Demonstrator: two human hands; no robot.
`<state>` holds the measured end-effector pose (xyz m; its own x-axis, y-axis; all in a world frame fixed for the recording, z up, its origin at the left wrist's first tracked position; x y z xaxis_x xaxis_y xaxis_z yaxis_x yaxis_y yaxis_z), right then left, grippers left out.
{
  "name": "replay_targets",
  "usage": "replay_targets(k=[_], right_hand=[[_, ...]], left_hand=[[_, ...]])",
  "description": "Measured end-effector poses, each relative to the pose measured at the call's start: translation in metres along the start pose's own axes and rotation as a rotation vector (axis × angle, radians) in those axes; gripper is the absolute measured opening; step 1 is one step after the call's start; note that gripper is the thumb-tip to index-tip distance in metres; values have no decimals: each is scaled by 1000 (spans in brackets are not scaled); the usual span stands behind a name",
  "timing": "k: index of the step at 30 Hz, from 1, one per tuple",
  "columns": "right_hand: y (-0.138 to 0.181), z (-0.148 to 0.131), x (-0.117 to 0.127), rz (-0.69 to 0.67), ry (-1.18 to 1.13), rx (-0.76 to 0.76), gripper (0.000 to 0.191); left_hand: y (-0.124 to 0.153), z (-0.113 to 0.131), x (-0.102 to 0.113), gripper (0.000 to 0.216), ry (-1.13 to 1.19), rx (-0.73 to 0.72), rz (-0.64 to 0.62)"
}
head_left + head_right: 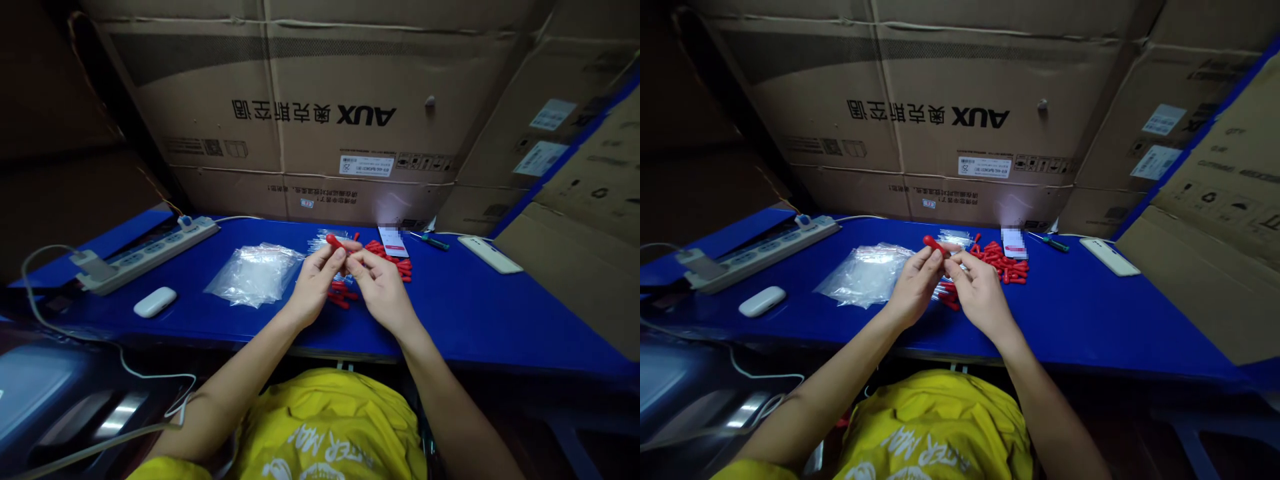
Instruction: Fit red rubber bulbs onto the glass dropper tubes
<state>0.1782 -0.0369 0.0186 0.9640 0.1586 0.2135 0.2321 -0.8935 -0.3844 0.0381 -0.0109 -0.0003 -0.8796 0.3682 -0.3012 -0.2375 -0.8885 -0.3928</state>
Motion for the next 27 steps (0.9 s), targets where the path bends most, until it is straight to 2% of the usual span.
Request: replay_targets(k=[2, 4, 9, 12, 14, 17, 21, 27], right_hand=[[-2, 5, 9, 59, 292, 94, 31], [-3, 9, 15, 73, 443, 141, 29], [-5, 13, 18, 44, 559, 204, 25], [-6, 15, 16, 40, 573, 202, 24], [-6, 16, 16, 46, 576, 191, 25], [-6, 15, 19, 50, 577, 161, 25], [-7, 13, 23, 11, 554, 165, 31], [-7, 13, 23, 1, 542, 222, 36]], left_hand=[[-4, 8, 9, 42, -11, -8, 54], [-8, 19, 19, 43, -41, -34, 85], [-9, 38, 34, 52, -388, -24, -7], [-6, 41, 34, 57, -627, -100, -22], [-6, 39, 33, 52, -693, -141, -49], [-9, 34, 36, 27, -609, -138, -91], [-13, 31, 41, 27, -411, -103, -99], [-14, 36, 45, 25, -392, -106, -61]])
Point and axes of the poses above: each hand's wrist, its own y-axis away from the middle knuckle, its own x-axis out of the back of the hand, z = x × y, the point moved 1 cm from there along -y, towards the middle knuckle, and after that the axes turned 4 degrees about -z, right-handed, at the moved point
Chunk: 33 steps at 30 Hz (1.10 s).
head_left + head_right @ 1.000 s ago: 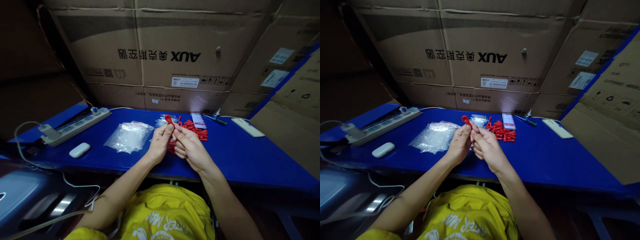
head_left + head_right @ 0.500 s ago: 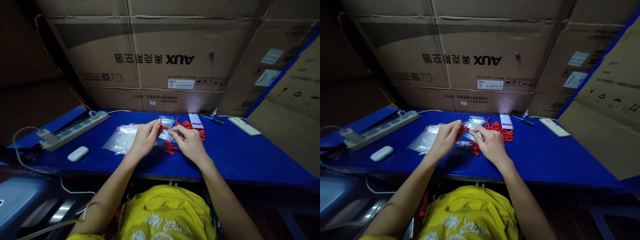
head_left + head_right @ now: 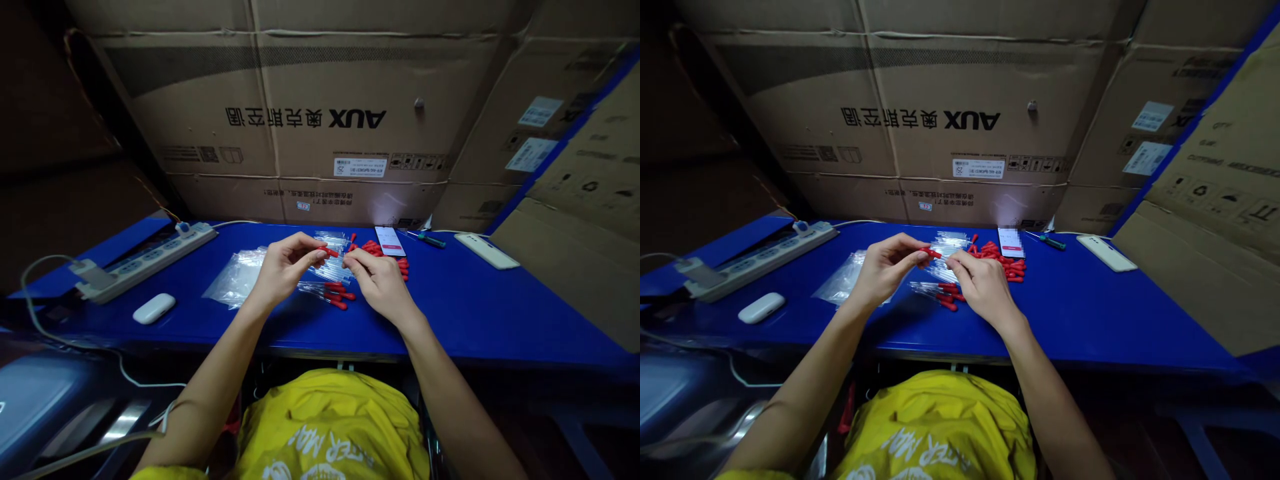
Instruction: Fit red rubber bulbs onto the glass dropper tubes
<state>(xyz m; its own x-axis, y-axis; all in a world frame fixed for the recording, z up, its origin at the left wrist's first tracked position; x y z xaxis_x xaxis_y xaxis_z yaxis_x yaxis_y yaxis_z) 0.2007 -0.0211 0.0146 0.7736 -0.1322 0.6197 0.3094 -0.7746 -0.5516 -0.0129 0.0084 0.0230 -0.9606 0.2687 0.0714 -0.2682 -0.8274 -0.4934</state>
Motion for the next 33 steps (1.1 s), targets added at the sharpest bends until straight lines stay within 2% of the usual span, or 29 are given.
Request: replay_targets(k=[11, 20, 28, 33], right_hand=[[2, -4, -1, -9, 6, 12, 31], [3, -6, -2, -28, 47, 31, 31], [4, -16, -8, 44, 138, -15, 34], [4, -17, -6, 20, 153, 2, 34]], left_hand=[[1, 4, 2, 16, -43, -57, 2], [1, 0, 3, 18, -66, -67, -9], [2, 3, 4, 23, -91, -103, 48], [3, 1, 3, 21, -97, -128, 34]])
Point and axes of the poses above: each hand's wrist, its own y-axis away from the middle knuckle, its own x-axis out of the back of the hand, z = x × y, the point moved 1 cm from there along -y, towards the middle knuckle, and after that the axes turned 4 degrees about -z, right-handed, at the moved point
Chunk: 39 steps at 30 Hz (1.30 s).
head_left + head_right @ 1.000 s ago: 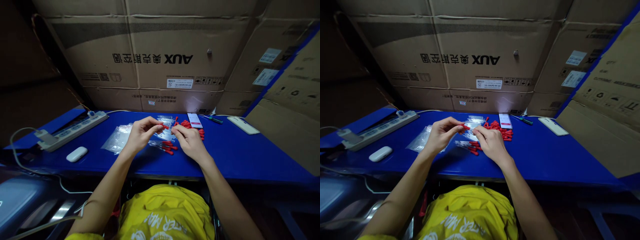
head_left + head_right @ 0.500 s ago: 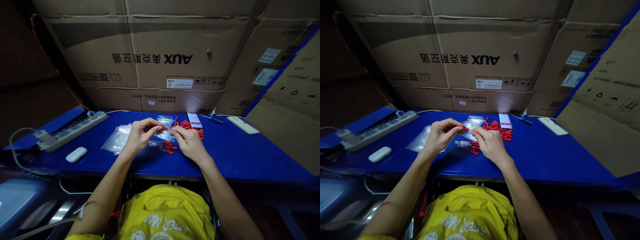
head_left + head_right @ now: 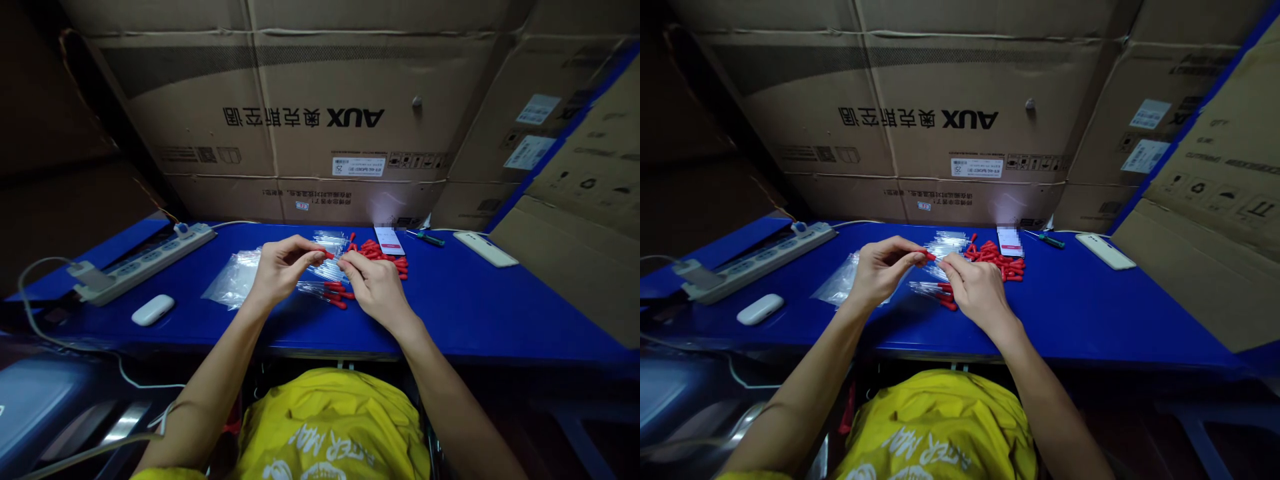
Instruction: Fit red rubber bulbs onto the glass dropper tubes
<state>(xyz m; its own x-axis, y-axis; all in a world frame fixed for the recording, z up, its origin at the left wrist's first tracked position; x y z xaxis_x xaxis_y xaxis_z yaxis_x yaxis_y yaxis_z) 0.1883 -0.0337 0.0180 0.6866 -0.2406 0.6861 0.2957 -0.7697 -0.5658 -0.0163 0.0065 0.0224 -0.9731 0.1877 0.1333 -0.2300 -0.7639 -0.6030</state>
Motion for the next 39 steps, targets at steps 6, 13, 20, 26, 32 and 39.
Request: replay_targets(k=[6, 13, 20, 26, 32, 39], right_hand=[[0, -2, -2, 3, -32, -7, 35], [1, -4, 1, 2, -62, 12, 34], [4, 1, 7, -10, 132, 126, 37], [6, 2, 10, 74, 341, 281, 37], [6, 4, 9, 34, 217, 253, 37], [0, 5, 9, -178, -421, 40, 37]], left_hand=[[0, 0, 1, 22, -29, -6, 0], [1, 1, 0, 19, -22, -53, 0], [1, 0, 1, 22, 2, -2, -86], [0, 2, 1, 25, 42, 55, -113], [1, 2, 0, 24, 115, 85, -122], [1, 3, -3, 30, 160, 101, -117]])
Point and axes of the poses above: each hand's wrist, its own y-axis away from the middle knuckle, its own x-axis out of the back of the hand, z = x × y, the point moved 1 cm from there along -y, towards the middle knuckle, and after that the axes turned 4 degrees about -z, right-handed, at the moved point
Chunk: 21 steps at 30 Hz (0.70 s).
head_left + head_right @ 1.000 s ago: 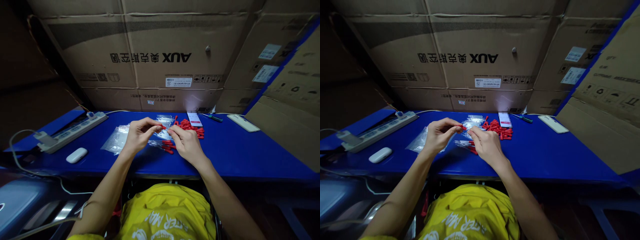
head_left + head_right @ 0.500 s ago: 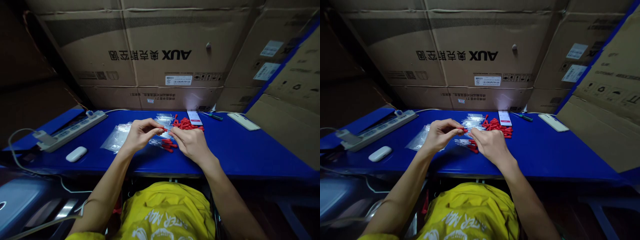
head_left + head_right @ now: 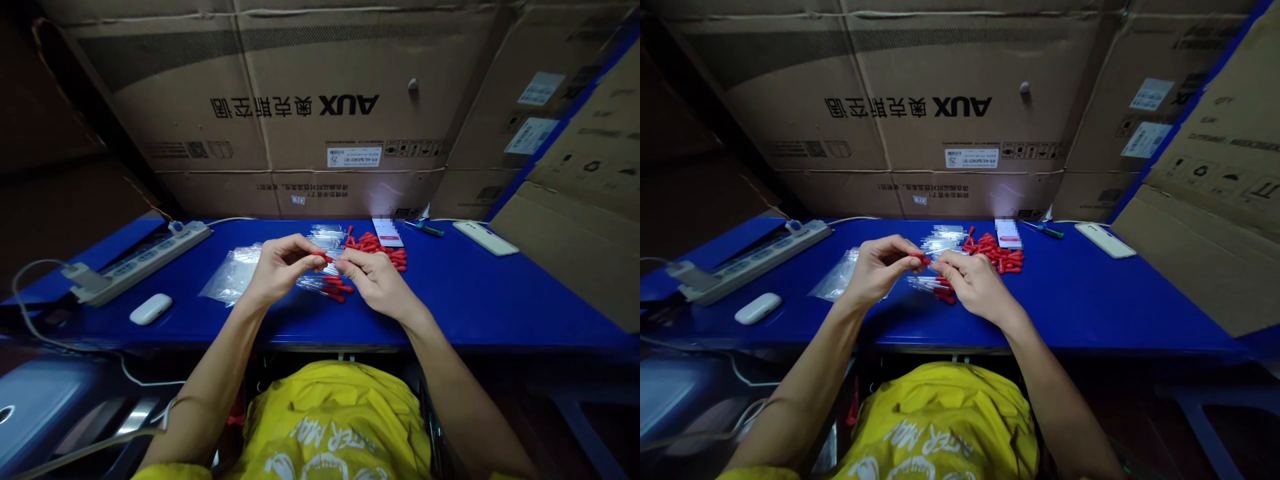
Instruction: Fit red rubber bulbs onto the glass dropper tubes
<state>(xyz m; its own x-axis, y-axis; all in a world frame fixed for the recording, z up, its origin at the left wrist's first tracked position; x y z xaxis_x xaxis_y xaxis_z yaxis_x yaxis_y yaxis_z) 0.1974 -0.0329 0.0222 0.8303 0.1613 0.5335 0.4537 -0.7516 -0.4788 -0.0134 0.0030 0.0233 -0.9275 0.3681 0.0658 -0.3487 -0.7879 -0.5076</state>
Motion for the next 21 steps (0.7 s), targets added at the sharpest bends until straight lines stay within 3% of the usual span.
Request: replay_targets(k=[6, 12, 21], right_hand=[[-5, -1, -6, -57, -389, -155, 49], [-3, 4, -11, -182, -760, -340, 49], [-2, 4, -9, -233, -892, -405, 48]], left_hand=[[-1, 1, -1, 36, -35, 8, 11], [0, 1, 0, 35, -35, 13, -19], [1, 0, -14, 34, -77, -44, -47]])
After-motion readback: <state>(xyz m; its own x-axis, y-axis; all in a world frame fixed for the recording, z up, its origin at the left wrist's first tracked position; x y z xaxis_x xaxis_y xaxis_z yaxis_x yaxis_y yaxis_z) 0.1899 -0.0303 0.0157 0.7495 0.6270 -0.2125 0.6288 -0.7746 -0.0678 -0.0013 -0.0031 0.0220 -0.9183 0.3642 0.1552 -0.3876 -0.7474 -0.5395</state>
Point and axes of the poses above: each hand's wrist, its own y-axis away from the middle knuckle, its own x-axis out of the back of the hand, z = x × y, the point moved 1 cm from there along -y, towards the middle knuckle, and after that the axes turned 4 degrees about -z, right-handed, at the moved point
